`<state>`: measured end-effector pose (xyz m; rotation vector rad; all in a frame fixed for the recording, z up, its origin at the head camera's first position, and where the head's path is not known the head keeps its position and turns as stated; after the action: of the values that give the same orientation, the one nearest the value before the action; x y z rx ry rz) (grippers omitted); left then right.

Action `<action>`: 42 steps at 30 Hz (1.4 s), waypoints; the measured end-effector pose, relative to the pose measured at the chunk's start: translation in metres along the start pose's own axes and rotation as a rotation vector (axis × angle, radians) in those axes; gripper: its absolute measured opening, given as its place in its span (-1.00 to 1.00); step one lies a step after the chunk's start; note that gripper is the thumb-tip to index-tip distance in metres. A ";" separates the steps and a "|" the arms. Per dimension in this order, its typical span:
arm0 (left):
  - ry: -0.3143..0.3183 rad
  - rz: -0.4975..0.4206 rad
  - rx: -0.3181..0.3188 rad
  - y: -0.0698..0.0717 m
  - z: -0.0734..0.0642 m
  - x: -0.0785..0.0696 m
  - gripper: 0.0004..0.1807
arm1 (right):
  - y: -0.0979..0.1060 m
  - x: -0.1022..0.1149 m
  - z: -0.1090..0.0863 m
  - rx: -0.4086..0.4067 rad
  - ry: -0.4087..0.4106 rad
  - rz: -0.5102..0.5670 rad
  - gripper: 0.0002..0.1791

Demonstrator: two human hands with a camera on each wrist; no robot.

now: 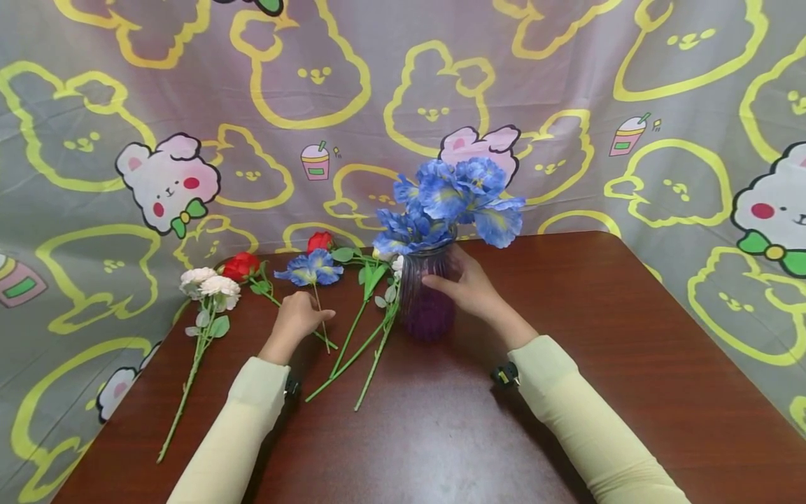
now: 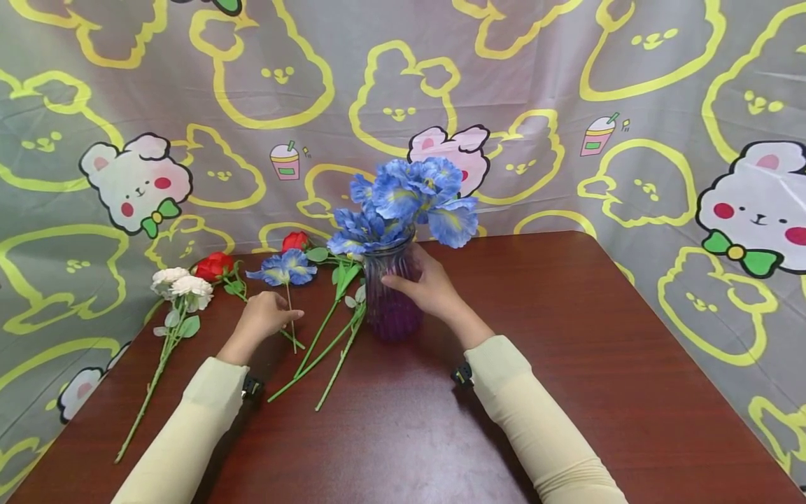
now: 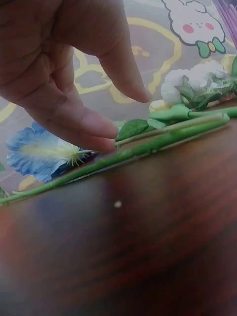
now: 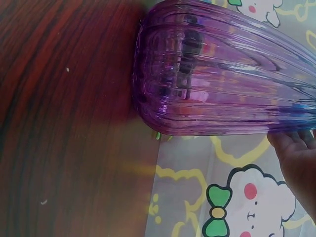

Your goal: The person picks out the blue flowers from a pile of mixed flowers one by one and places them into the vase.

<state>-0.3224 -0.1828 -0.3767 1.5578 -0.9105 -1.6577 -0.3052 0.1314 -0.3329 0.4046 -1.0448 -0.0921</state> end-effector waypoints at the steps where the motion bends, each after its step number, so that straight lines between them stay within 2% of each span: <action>1: 0.005 -0.001 0.005 -0.001 0.000 0.001 -0.51 | 0.000 0.005 -0.001 0.004 -0.004 0.003 -0.27; 5: 0.035 -0.014 0.039 -0.003 0.002 0.003 -0.56 | 0.001 0.020 -0.004 0.014 -0.013 0.018 -0.28; 13: 0.076 -0.020 0.111 -0.007 0.006 0.003 -0.58 | 0.000 -0.008 0.002 -0.001 -0.010 0.011 -0.27; 22: 0.047 0.007 0.127 -0.011 0.009 0.003 -0.75 | -0.001 -0.009 0.000 0.000 -0.005 0.020 -0.28; 30: 0.073 0.004 0.200 -0.013 0.011 0.002 -0.78 | 0.000 -0.010 0.001 -0.003 -0.008 -0.004 -0.26; 40: 0.081 0.006 0.200 -0.013 0.011 0.003 -0.95 | 0.000 -0.010 0.001 -0.001 -0.021 0.000 -0.23; 42: 0.078 0.007 0.199 -0.014 0.012 0.004 -0.94 | 0.001 -0.003 0.000 0.003 -0.033 -0.013 -0.24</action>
<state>-0.3348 -0.1782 -0.3900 1.7367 -1.0642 -1.5279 -0.3063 0.1330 -0.3348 0.4142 -1.0750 -0.1087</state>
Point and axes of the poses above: each hand's wrist, its own z-axis towards the middle knuckle, its own y-axis out of the back of the hand, x = y × z, the point moved 4 cm from there along z, towards the middle knuckle, and after that the axes turned 5 degrees about -z, right-handed, at the moved point
